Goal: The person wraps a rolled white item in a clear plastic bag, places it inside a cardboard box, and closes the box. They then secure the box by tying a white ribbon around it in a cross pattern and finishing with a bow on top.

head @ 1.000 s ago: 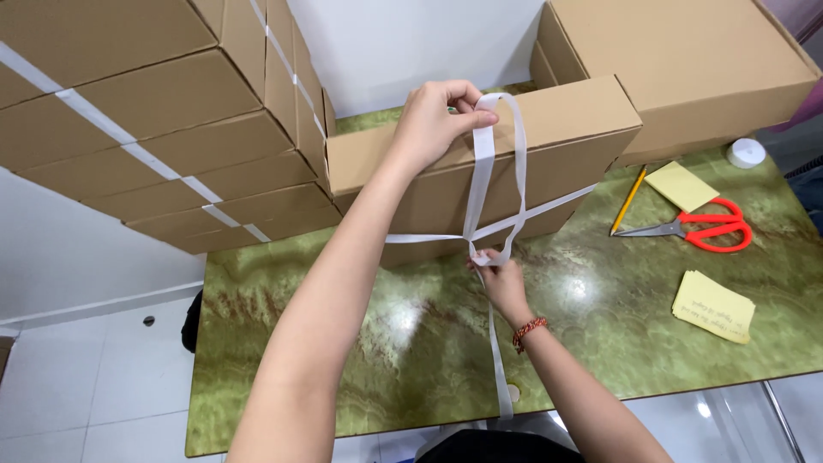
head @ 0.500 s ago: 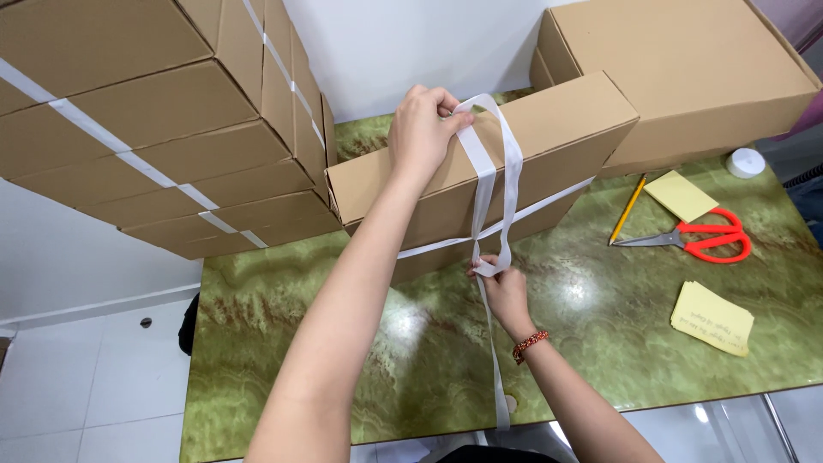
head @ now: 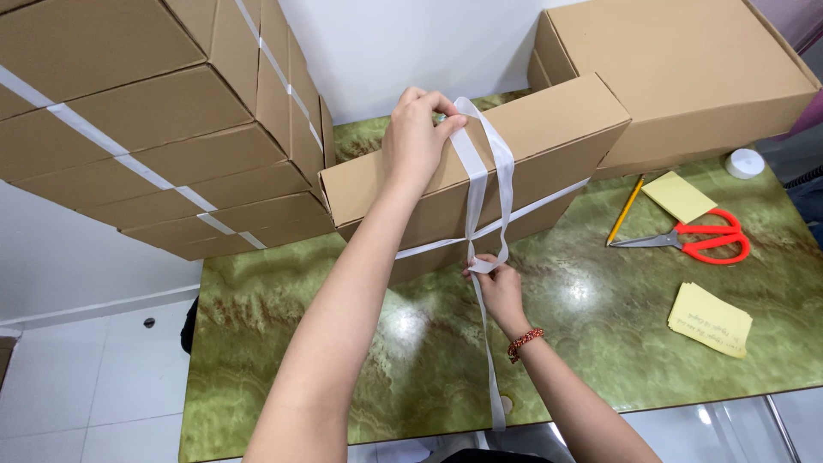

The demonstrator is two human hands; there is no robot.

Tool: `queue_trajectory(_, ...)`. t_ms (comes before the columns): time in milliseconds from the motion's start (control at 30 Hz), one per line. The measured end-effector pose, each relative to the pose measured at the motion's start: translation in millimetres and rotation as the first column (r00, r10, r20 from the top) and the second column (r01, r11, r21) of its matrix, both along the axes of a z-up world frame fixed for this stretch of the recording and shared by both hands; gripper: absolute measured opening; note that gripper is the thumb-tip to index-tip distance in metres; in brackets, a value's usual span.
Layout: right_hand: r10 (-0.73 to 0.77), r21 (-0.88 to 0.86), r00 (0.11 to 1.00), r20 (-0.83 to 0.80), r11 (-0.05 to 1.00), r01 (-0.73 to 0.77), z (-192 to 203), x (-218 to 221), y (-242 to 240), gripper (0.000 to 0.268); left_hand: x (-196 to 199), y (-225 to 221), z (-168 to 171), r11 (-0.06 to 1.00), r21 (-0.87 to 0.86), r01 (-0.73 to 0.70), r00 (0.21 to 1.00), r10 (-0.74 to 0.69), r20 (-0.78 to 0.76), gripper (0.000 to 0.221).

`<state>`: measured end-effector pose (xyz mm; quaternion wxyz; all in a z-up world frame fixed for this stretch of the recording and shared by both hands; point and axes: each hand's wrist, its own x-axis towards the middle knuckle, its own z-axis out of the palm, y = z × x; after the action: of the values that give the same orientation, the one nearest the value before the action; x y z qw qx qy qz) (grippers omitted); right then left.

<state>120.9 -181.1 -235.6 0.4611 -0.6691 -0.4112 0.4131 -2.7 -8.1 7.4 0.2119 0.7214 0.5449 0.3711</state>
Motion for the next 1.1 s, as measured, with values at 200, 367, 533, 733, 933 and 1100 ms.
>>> queue_trajectory(200,-0.014,0.118,1.000,0.013,0.993,0.013,-3.9,-2.3,0.1,0.014,-5.8,-1.1,1.8,0.996,-0.032,0.087,0.985,-0.091,-0.145,0.013)
queue_trajectory(367,0.034,0.115,0.998,-0.059,0.993,-0.027,5.6,-1.2,-1.6,0.015,-7.4,44.5,-16.2,0.884,-0.368,0.288,0.924,-0.357,-0.135,0.034)
queue_trajectory(533,0.068,0.088,0.996,-0.053,0.994,-0.063,-4.7,2.9,4.6,0.016,-32.8,52.1,18.1,0.784,-0.589,0.197,0.862,-0.425,-0.277,0.107)
queue_trajectory(733,0.081,0.080,0.991,-0.104,0.994,-0.073,-10.5,3.3,7.4,0.017,-28.9,14.5,58.1,0.767,-0.642,-0.008,0.888,-0.289,-0.357,0.141)
queue_trajectory(933,0.073,0.053,0.993,-0.091,0.996,-0.068,7.0,5.6,7.4,0.021,-9.7,23.9,7.7,0.948,-0.301,-0.103,0.973,0.033,-0.229,0.070)
queue_trajectory(1100,0.038,0.102,0.989,0.145,0.993,-0.053,-7.4,7.6,12.8,0.021,0.8,-5.1,-5.7,0.995,0.088,-0.056,0.997,0.060,-0.044,0.023)
